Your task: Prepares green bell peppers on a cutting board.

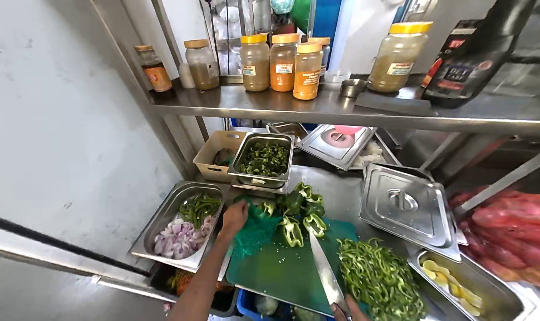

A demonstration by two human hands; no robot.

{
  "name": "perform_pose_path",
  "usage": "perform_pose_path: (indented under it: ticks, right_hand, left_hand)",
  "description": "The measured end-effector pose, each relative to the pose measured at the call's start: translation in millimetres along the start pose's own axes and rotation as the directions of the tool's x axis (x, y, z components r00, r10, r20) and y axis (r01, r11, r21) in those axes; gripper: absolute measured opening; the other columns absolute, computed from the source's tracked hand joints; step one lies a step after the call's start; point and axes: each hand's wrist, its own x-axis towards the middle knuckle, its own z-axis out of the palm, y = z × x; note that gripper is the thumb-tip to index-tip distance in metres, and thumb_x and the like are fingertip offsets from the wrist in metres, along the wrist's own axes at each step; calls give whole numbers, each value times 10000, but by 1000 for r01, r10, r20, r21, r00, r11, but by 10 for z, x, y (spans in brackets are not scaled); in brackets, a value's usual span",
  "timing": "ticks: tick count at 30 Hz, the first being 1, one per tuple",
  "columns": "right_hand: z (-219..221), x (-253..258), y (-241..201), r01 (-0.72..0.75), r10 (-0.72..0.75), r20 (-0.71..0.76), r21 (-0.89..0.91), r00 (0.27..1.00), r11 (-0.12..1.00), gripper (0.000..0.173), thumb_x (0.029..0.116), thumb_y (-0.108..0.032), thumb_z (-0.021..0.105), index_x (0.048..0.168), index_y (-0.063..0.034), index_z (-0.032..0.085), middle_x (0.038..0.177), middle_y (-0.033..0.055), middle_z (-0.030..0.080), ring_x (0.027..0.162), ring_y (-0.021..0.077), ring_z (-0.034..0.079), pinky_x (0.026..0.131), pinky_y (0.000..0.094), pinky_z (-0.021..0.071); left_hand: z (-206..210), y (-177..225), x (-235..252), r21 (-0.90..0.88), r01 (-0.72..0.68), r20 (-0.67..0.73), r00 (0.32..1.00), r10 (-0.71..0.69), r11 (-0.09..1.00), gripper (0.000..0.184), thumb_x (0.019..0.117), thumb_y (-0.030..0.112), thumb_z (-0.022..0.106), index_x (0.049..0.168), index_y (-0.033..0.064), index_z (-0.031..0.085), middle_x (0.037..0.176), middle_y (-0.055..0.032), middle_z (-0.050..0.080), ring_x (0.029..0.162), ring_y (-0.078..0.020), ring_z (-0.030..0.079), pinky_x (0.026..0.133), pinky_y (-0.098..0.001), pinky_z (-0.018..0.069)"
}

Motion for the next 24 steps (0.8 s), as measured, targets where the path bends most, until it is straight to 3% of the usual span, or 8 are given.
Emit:
perform_pose_path:
  ticks: [4,7,9,11,13,16,19,24]
  right_hand:
    - [-17,-44,-2,-7,7,-14,27,1000,1000,396,1011,-311,620,1239,13,629,931,190,720,871,348,714,810,580,561]
    - [-59,-3,-38,0,0,-2,25,1000,1000,406,1009,-316,621,1239,19,623,892,193,709,809,351,704,756,581,560]
    - [-66,28,-45,2,-2,1,31,1000,1000,419,1012,-335,616,1241,16,613,861,188,697,743,343,693,697,571,561]
    - [-65,42,-64,5,-5,-4,37,1000,999,423,1013,-340,618,1247,12,611,864,183,696,736,336,691,685,563,565]
    - [-63,47,-77,10,-10,-10,21,1000,1000,412,1015,-342,617,1241,2,617,860,173,701,757,332,697,703,562,564]
    - [-50,74,-100,29,-29,-3,18,1000,999,411,1014,-354,614,1234,-8,620,858,160,700,770,321,697,712,558,565]
    - [-55,59,-126,34,-34,6,43,999,999,389,1014,-341,620,1232,-19,625,842,141,696,748,293,689,693,534,563]
    - [-6,42,-116,17,-19,39,52,999,999,388,1015,-336,623,1253,-30,634,889,131,719,792,288,709,741,525,582]
  left_hand:
    - [-244,-13,76,-791,35,-111,974,-199,611,392,1095,315,491,1288,-9,598,975,-156,649,746,-204,614,698,-383,554]
    - [-511,74,122,-947,66,-34,952,-305,313,322,1079,324,517,1259,66,584,826,-39,567,572,-98,487,502,-252,427]
    - [-689,137,75,-897,47,-117,933,-339,439,322,1072,331,535,1249,71,599,874,-43,589,632,-107,507,549,-261,432]
    - [-818,156,-13,-564,9,-358,899,-254,826,354,1052,312,583,1294,58,629,1161,-127,673,1014,-229,654,889,-426,549]
    - [-782,207,-149,-140,-81,-515,857,-3,987,393,1005,262,629,1317,22,628,1338,-243,584,1244,-417,560,1063,-584,456]
    - [-514,351,-411,150,-221,-260,931,255,964,246,1009,235,571,1154,117,730,1192,-134,691,1146,-330,650,1003,-541,528]
    - [-193,205,-476,158,72,126,988,-93,985,308,1003,250,565,1199,58,702,1226,-194,683,1145,-377,661,962,-594,535]
    - [144,-82,-504,220,315,39,943,-331,923,521,1001,353,564,1465,118,540,1445,-233,543,1257,-437,587,996,-622,506]
